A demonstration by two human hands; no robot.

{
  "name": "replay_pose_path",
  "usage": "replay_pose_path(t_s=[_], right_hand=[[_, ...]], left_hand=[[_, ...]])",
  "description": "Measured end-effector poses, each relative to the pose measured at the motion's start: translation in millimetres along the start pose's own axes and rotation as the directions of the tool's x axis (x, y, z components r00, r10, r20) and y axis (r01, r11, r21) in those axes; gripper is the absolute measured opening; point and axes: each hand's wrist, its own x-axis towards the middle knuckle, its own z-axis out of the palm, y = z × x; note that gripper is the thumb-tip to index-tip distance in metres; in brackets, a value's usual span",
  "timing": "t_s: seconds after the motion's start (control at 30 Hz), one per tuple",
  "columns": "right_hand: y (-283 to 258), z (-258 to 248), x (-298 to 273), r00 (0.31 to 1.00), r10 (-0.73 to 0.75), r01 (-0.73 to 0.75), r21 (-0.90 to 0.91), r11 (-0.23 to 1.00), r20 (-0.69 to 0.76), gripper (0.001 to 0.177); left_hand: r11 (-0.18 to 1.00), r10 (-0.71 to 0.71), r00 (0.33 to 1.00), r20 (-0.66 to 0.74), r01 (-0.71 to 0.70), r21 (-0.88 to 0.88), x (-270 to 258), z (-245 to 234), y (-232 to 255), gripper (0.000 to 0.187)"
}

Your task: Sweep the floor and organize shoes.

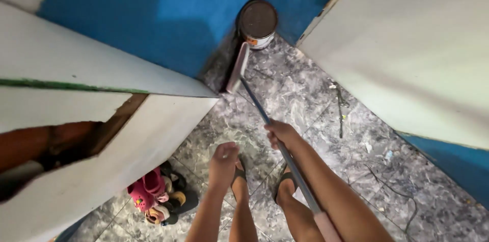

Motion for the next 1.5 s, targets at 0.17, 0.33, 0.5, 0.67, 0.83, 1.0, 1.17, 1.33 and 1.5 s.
replay_pose_path(t_s=[0.17,0.33,0.5,0.67,0.83,1.0,1.17,1.33,1.5], right_hand=[[19,13,-56,0.984,-0.098,0.078,-0.138,0.987,-0.147,0.043],[54,55,-118,0.958,-0.243,0.188,-0.308,0.932,-0.149,0.034],[61,77,-111,0.941,-0.249,0.18,-0.287,0.941,-0.228,0.024],[31,66,-15,0.937,-0.317,0.27,-0.275,0.923,-0.148,0.024],[-20,87,67,0.988,-0.06,0.006,0.356,0.935,0.14,0.022],[-3,36,88,0.995,-0.067,0.045,0.243,0.969,0.081,0.034],[0,68,-8,0.992,-0.074,0.093,0.195,0.976,-0.102,0.011],[-20,81,37,0.975,-0.216,0.219,0.082,0.972,-0.048,0.02],[-24,51,57,0.998,-0.015,-0.001,0.254,0.967,0.063,0.016]], left_hand=[[0.998,-0.001,0.999,0.047,-0.002,0.063,1,-17,36,0.033],[0.998,0.049,0.996,0.072,-0.05,0.023,15,-35,37,0.033],[0.988,0.133,0.982,0.135,-0.122,-0.093,38,-42,31,0.03],[0.995,0.098,0.986,0.134,-0.092,-0.044,45,-44,36,0.027],[0.989,0.132,0.978,0.163,-0.12,-0.081,59,-37,14,0.028],[0.999,0.011,0.988,0.156,-0.005,-0.038,52,-38,8,0.03],[0.998,0.027,0.986,0.164,-0.035,0.046,45,-35,11,0.031],[0.989,0.024,0.987,0.158,-0.046,0.141,54,-23,10,0.032],[0.998,0.063,0.978,0.197,-0.066,0.008,60,-19,10,0.033]])
